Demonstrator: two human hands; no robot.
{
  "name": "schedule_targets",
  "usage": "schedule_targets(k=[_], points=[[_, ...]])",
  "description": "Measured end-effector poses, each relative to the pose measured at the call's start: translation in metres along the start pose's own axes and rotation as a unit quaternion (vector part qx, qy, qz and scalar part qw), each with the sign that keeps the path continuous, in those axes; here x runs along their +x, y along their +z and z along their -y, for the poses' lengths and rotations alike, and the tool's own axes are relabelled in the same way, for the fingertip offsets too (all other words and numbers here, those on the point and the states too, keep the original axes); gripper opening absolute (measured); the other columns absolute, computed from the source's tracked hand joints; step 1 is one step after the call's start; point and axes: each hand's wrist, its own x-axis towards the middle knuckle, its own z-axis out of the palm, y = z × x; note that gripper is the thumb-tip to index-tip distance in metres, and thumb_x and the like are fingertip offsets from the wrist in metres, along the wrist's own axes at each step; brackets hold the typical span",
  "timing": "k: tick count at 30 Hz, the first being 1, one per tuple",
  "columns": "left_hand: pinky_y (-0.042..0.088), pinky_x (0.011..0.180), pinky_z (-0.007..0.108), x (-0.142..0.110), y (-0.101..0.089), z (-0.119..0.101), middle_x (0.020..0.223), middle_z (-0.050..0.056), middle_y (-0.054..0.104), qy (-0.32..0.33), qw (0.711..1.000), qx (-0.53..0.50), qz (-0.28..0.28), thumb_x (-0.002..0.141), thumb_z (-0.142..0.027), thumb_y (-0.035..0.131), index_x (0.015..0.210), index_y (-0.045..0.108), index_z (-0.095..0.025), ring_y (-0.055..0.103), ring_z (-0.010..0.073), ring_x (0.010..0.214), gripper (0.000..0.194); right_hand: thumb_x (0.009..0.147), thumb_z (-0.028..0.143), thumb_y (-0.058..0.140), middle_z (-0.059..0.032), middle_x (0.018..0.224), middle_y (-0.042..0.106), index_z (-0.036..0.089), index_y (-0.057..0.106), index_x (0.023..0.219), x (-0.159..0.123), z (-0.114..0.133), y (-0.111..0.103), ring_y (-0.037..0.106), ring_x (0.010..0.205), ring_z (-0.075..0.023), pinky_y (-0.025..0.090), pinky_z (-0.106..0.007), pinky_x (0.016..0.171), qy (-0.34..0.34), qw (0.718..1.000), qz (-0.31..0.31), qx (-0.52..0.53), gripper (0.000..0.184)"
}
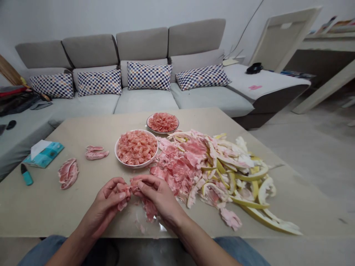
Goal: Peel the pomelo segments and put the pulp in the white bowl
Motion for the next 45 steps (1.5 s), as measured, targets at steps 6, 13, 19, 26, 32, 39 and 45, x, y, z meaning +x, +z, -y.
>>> schedule_targets(k=[6,13,19,26,32,39,45], points=[[0.041,0.060,0.018,0.001,-0.004,-0.005,0.072,-0.001,0.058,0.014,1.000,0.014,-0.022,0.073,-0.017,0.074,0.096,0.061,-0.018,0.053,0.0084,0.063,0.027,0.074,0.036,0.074,-0.0051,0.097,0.070,0.020,0.069,0.097,0.005,0.003,-0.011,0.066,0.085,-0.0141,0.052,-0.026,0.080,-0.008,0.998,-0.014,0.058,0.029],[0.042,0.058,0.019,0.002,-0.002,-0.003,0.066,0.000,0.057,-0.052,0.998,-0.028,0.027,0.078,-0.025,0.070,0.093,0.061,-0.017,0.051,0.0073,0.058,0.020,0.079,0.037,0.069,-0.0075,0.103,0.070,0.020,0.068,0.106,0.004,-0.003,-0.010,0.065,0.095,-0.0171,0.048,-0.031,0.088,-0.003,1.000,0.024,0.020,0.032],[0.026,0.042,0.013,0.005,-0.003,0.001,0.060,-0.006,0.048,-0.049,0.997,0.064,-0.007,0.074,-0.034,0.072,0.092,0.060,-0.019,0.037,0.0015,0.043,0.026,0.083,0.041,0.063,-0.0034,0.091,0.070,0.023,0.067,0.107,0.000,0.000,-0.003,0.065,0.084,-0.0171,0.051,-0.031,0.077,-0.033,0.991,0.011,-0.132,0.030],[0.035,0.044,0.017,0.010,-0.006,0.006,0.063,-0.004,0.053,0.004,0.974,0.225,0.002,0.072,-0.038,0.073,0.094,0.063,-0.016,0.039,0.0049,0.046,0.033,0.080,0.038,0.066,-0.0004,0.082,0.068,0.022,0.057,0.102,0.002,-0.007,-0.001,0.066,0.075,-0.0156,0.052,-0.027,0.068,-0.024,0.988,0.003,-0.155,0.029],[0.034,0.044,0.016,0.009,-0.006,0.005,0.067,-0.003,0.058,0.017,0.977,0.210,-0.033,0.073,-0.037,0.073,0.088,0.062,-0.016,0.041,0.0045,0.048,0.029,0.068,0.034,0.076,-0.0005,0.075,0.068,0.020,0.058,0.091,0.002,-0.008,0.004,0.065,0.070,-0.0169,0.050,-0.026,0.062,-0.007,0.978,-0.010,-0.210,0.033],[0.032,0.043,0.015,0.009,-0.006,0.002,0.071,-0.002,0.058,0.003,0.983,0.178,-0.048,0.071,-0.034,0.075,0.084,0.065,-0.014,0.040,0.0034,0.048,0.025,0.076,0.037,0.068,-0.0027,0.073,0.069,0.017,0.067,0.090,0.002,-0.006,0.004,0.062,0.062,-0.0144,0.047,-0.025,0.056,-0.026,0.972,-0.024,-0.233,0.024],[0.025,0.039,0.013,0.012,-0.009,0.001,0.061,-0.006,0.052,-0.026,0.992,0.115,-0.046,0.071,-0.033,0.076,0.086,0.066,-0.015,0.033,0.0006,0.042,0.025,0.071,0.041,0.075,-0.0034,0.077,0.071,0.017,0.068,0.092,0.005,-0.005,-0.003,0.066,0.071,-0.0149,0.050,-0.026,0.067,0.031,0.994,-0.009,-0.106,0.033]])
